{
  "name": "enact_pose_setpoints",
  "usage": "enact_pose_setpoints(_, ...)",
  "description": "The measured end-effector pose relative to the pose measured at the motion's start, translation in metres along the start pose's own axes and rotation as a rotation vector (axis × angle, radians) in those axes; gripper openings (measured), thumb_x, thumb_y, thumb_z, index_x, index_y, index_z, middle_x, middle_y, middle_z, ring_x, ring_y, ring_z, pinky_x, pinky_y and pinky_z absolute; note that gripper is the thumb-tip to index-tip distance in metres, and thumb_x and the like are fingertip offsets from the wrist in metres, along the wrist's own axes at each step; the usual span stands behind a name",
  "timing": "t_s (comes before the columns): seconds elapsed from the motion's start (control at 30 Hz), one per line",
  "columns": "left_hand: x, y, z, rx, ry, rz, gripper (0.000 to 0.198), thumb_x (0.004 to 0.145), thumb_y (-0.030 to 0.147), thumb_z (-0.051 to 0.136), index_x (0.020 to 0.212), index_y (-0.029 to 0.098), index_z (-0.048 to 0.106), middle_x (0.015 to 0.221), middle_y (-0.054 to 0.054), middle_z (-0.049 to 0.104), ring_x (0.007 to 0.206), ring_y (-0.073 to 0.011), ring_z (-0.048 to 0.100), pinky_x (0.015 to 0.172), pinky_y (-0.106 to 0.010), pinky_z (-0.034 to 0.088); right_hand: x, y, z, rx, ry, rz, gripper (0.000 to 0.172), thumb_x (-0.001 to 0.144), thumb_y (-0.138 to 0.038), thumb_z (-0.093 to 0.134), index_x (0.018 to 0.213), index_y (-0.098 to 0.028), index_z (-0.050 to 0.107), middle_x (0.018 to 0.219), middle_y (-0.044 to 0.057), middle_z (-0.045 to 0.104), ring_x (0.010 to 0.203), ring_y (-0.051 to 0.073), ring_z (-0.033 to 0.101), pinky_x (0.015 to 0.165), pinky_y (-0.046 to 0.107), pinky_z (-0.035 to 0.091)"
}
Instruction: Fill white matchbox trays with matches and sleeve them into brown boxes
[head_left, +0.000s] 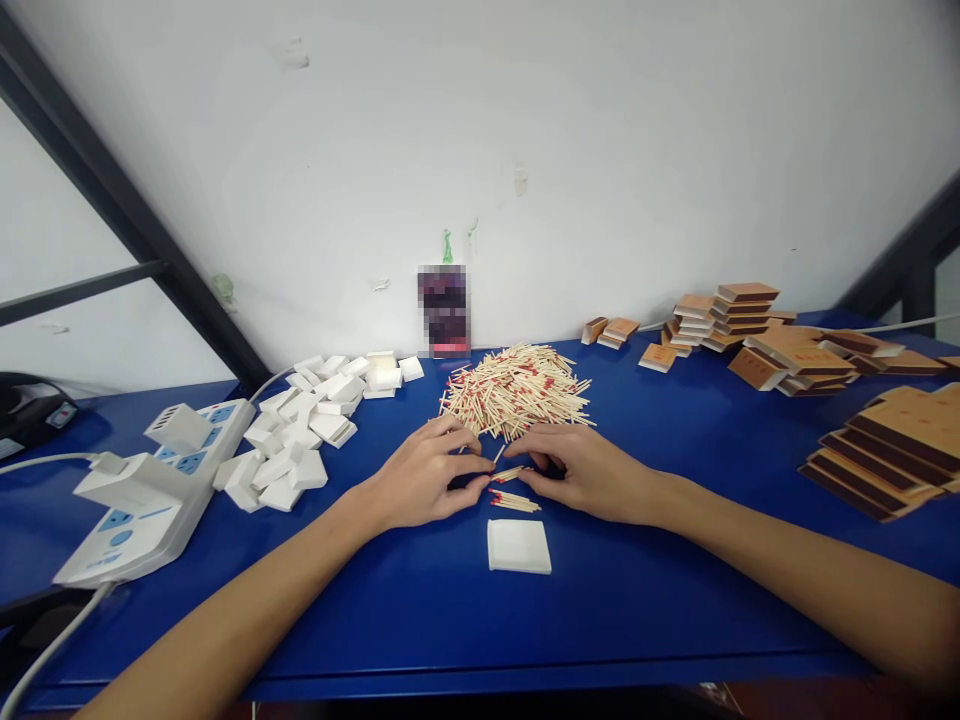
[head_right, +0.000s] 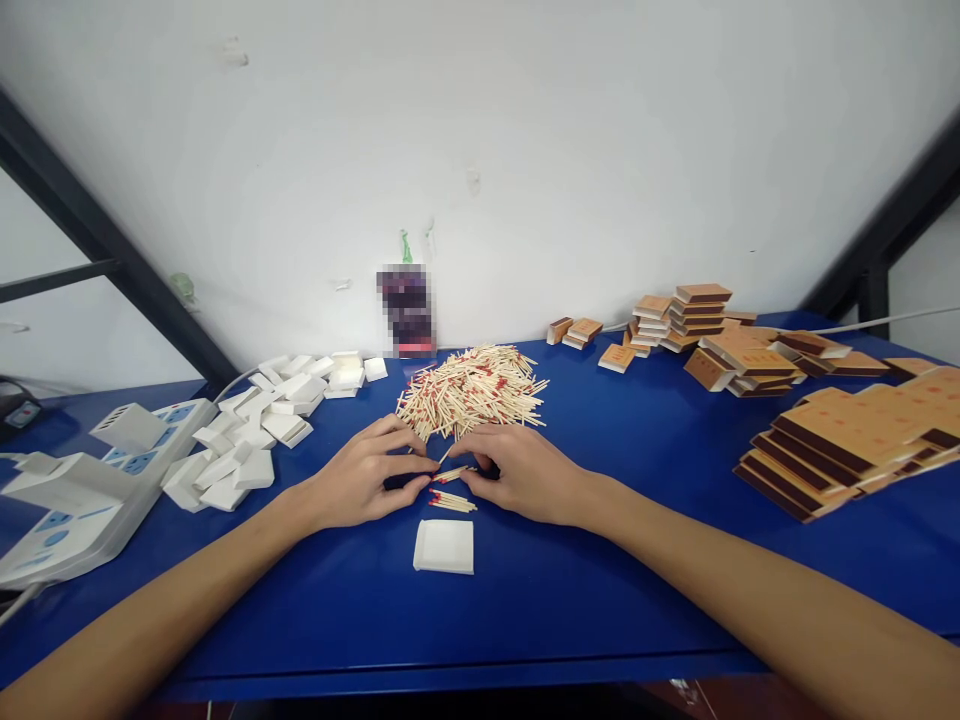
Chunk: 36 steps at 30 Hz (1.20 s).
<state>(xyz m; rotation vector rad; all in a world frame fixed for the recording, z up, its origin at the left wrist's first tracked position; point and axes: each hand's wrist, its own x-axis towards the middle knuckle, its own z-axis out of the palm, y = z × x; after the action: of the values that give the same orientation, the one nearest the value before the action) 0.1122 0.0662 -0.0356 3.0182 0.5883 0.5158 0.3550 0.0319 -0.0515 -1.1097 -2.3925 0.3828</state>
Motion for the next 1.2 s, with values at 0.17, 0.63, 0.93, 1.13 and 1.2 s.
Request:
enact_pose_setpoints(0.17,0.0,0.0,-0.002,-0.034,-0.046,-0.023,0.027,0.096,0.033,0.051,0.113,0.024,0.071,0.102,-0.007,0.062,0.097,-0.0206,0.051,0.088,-0.036,0.042,0.0,-0.001,0.0,-0.026,-0.026,-0.009,0.026,0.092,-0.024,0.054,0.114,-0.023,0.067,0.085,0.003,0.062,0.076,0.015,0.058,0.068,0.027,0.042)
enact_pose_setpoints(0.63,0.001,-0.001,-0.005,-0.064,-0.053,-0.066,0.028,0.093,0.039,0.057,0.112,0.024,0.071,0.098,-0.005,0.061,0.095,-0.0197,0.052,0.088,-0.035,0.04,-0.003,-0.001,0.001,0.03,0.004,0.029,0.017,0.092,-0.028,0.056,0.095,-0.021,0.071,0.092,0.004,0.061,0.079,0.015,0.058,0.069,0.029,0.043)
enact_pose_setpoints(0.93,0.001,0.005,-0.001,-0.11,-0.039,-0.105,0.036,0.082,0.051,0.069,0.105,0.023,0.073,0.093,-0.004,0.062,0.092,-0.0198,0.053,0.089,-0.037,0.038,-0.003,-0.008,-0.005,0.063,-0.031,0.025,0.017,0.092,-0.031,0.057,0.084,-0.02,0.068,0.082,0.002,0.06,0.075,0.014,0.055,0.066,0.027,0.04)
enact_pose_setpoints(1.13,0.0,0.006,0.0,-0.094,-0.002,-0.111,0.038,0.078,0.051,0.072,0.103,0.021,0.073,0.091,-0.004,0.063,0.089,-0.0201,0.054,0.086,-0.037,0.038,-0.003,-0.014,-0.014,0.067,-0.099,0.018,0.018,0.088,-0.037,0.063,0.092,-0.02,0.069,0.082,0.002,0.06,0.074,0.014,0.054,0.067,0.028,0.04)
enact_pose_setpoints(1.2,0.0,0.006,0.001,-0.095,0.0,-0.109,0.036,0.078,0.05,0.072,0.101,0.021,0.073,0.09,-0.004,0.064,0.089,-0.0202,0.055,0.087,-0.038,0.038,-0.003,-0.014,-0.015,0.065,-0.112,0.01,0.021,0.086,-0.039,0.065,0.093,-0.02,0.069,0.083,0.002,0.06,0.075,0.015,0.054,0.067,0.029,0.04)
